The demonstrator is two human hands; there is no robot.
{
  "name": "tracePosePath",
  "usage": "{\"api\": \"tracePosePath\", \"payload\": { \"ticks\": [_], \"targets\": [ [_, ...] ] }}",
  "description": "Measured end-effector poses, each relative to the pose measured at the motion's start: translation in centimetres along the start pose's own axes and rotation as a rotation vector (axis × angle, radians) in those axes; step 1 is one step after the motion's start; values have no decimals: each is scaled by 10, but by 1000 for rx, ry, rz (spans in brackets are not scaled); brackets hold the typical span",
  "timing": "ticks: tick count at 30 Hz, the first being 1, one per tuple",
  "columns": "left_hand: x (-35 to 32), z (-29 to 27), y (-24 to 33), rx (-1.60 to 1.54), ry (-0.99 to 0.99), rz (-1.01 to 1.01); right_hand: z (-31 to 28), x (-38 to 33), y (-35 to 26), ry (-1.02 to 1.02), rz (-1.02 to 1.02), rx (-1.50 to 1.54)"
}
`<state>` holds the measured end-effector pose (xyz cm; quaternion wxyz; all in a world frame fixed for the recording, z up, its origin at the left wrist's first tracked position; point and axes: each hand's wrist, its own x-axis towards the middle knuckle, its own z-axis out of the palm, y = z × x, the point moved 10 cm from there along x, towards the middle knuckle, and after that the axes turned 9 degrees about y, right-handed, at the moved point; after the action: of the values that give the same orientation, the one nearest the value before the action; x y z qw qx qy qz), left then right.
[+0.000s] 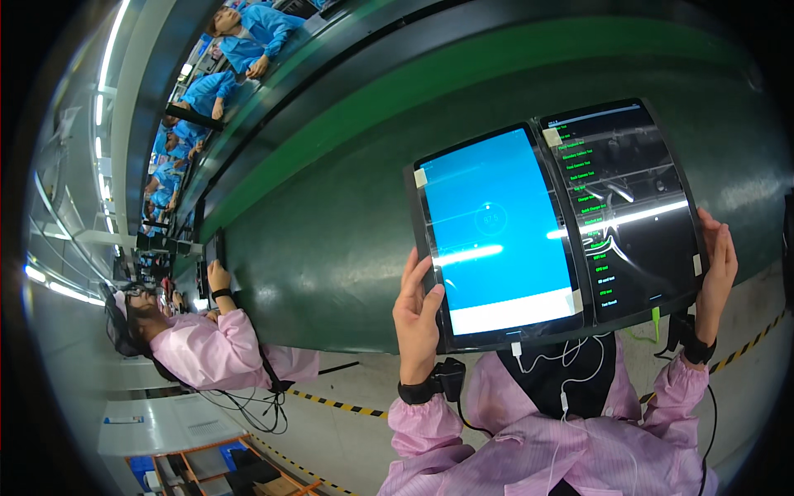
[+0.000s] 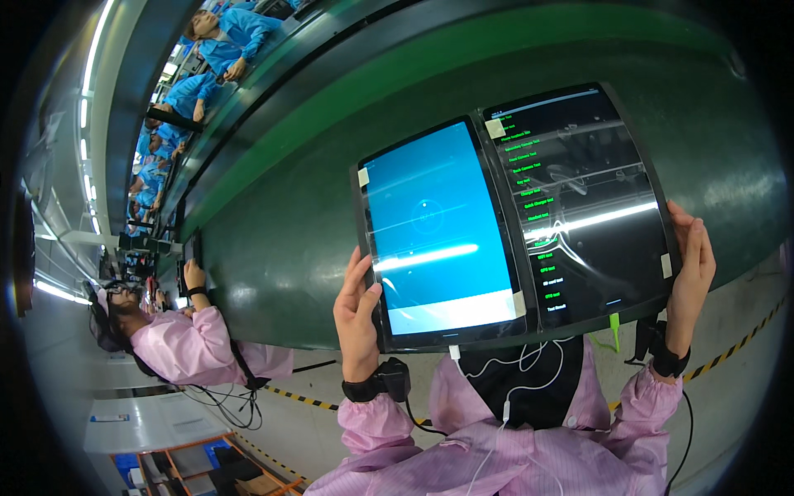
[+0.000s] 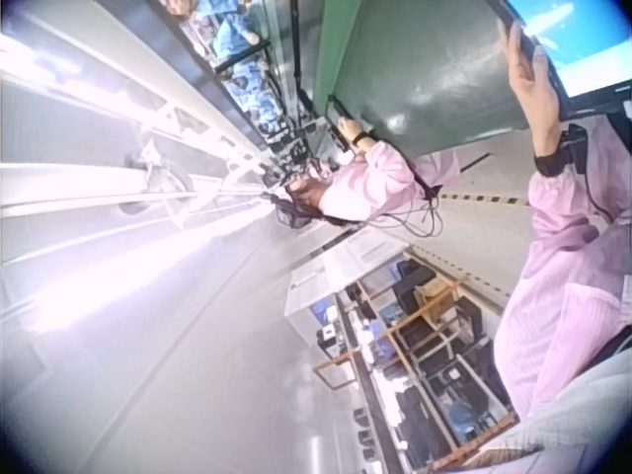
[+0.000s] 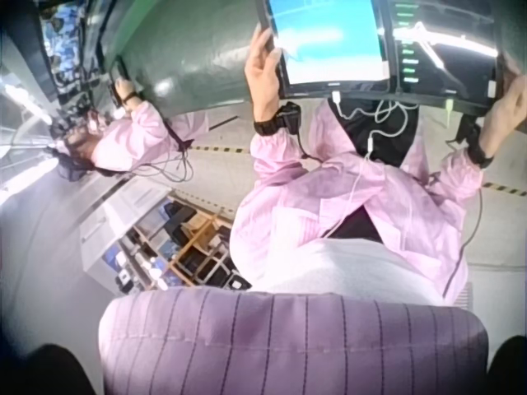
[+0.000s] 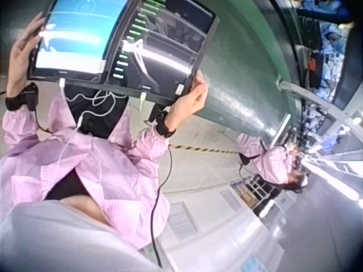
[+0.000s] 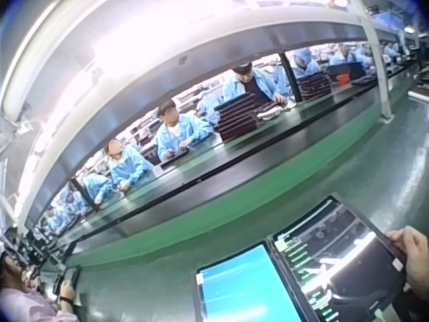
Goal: Connecting audio cables and monitoring test software interfaces on tablet devices on a manufacturing line.
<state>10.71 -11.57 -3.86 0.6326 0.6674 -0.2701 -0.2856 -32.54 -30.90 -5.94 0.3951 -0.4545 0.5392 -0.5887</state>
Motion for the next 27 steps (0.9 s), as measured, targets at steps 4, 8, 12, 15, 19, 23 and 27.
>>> {"api": "tracePosePath", "payload": {
  "ticks": [4, 8, 12, 15, 19, 23, 27],
  "targets": [
    [1, 3, 3, -1, -10, 12, 2, 1, 0, 1, 12, 24],
    [1, 2, 2, 9, -5, 8, 3, 2, -1, -4, 1, 38],
    [0, 1, -1, -11, 5, 24, 4, -1, -2, 5, 15, 32],
    [0, 7, 2, -27, -5, 29, 1, 0, -2, 5, 8, 40],
    [0, 4, 1, -23, 10, 14, 4, 0, -4, -10, 13, 59],
    [-1, 7, 5, -46, -56, 24, 1, 0, -1, 8, 17, 48],
    [-6, 9, 8, -53, -191, 28, 3, -3, -4, 5, 11, 51]
  ]
}}
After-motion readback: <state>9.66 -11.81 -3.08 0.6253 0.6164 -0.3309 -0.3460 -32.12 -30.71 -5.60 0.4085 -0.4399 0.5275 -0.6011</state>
